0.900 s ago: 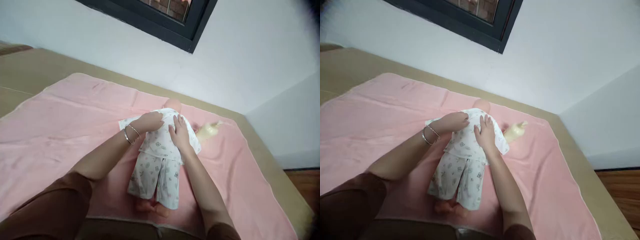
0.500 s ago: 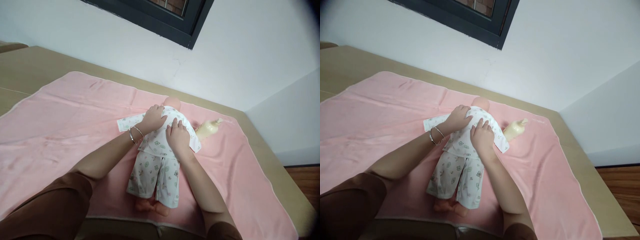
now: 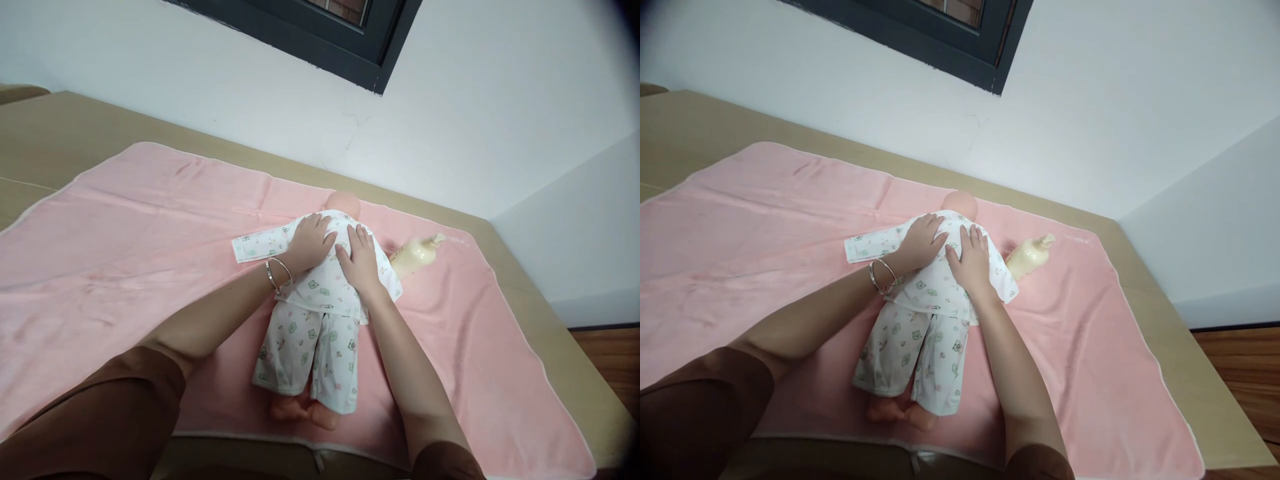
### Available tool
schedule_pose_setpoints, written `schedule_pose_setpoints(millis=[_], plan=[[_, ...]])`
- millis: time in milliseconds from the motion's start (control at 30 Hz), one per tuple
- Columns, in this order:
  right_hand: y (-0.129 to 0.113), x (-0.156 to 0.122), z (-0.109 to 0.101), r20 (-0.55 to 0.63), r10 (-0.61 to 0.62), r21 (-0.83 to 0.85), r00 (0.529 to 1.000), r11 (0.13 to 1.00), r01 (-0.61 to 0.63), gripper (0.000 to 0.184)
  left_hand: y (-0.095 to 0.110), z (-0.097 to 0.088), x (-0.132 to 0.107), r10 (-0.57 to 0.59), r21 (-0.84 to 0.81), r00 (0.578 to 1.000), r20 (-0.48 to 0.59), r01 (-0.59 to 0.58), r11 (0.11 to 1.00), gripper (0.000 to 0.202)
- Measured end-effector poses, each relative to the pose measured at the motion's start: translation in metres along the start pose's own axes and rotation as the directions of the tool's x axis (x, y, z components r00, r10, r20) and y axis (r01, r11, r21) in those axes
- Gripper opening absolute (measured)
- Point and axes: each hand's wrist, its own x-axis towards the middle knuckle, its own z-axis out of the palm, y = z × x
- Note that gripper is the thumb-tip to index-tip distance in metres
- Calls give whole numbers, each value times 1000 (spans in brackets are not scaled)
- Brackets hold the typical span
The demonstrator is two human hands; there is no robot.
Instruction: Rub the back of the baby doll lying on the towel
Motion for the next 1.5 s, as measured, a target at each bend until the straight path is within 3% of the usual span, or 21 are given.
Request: schedule_pose_setpoints(millis=[633,1500], plan=[[-11,-5,-4,-68,-26,-147,997,989,16,61,7,-5,0,-9,30,1000,12,9,1000,41],[-5,-4,1,-80,-6,-54,997,999,2,59,7,-3,-2,-65,-33,998,2,65,997,42]])
